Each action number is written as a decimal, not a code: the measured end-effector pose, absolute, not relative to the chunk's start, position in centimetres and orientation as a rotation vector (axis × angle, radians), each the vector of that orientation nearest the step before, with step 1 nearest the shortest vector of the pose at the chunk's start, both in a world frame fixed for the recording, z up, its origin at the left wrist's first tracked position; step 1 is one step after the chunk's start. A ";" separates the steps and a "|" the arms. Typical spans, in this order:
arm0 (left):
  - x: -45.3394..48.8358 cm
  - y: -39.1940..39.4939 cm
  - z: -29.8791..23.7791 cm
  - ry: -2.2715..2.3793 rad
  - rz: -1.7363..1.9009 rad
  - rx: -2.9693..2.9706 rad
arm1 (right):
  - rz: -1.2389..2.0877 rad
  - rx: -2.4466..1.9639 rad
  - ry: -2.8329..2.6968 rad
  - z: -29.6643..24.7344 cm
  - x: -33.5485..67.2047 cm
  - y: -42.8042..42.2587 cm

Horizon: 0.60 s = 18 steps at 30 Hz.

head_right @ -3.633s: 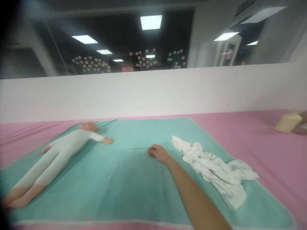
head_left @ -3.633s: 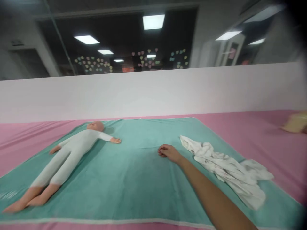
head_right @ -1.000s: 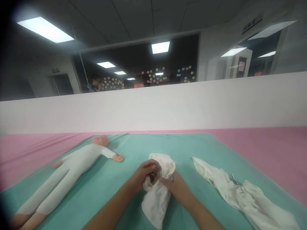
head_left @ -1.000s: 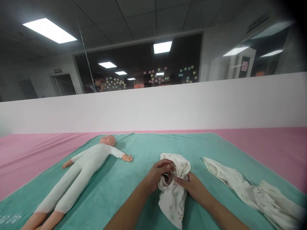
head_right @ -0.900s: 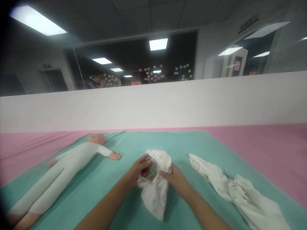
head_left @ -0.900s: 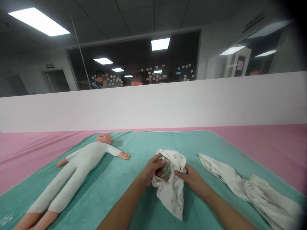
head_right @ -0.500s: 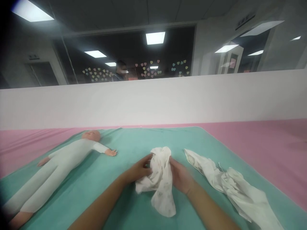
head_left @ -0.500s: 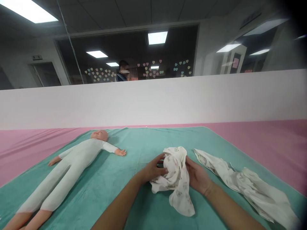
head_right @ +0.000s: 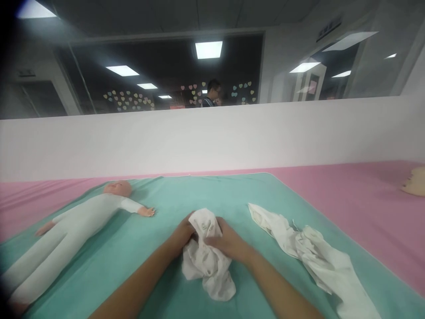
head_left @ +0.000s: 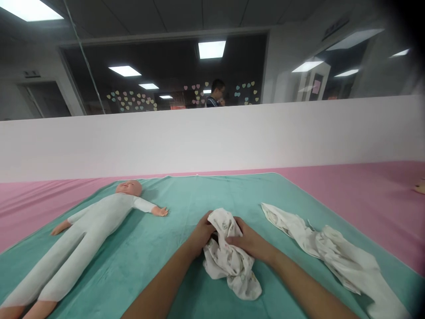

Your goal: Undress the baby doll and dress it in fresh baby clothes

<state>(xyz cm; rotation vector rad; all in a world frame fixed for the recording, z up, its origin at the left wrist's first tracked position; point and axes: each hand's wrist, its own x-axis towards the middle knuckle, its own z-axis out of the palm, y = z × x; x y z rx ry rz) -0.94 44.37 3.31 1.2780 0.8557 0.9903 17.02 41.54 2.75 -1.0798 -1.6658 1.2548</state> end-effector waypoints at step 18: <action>-1.2 45.5 1.4 0.669 0.809 1.195 | -0.434 -1.415 -0.943 17.3 33.9 42.7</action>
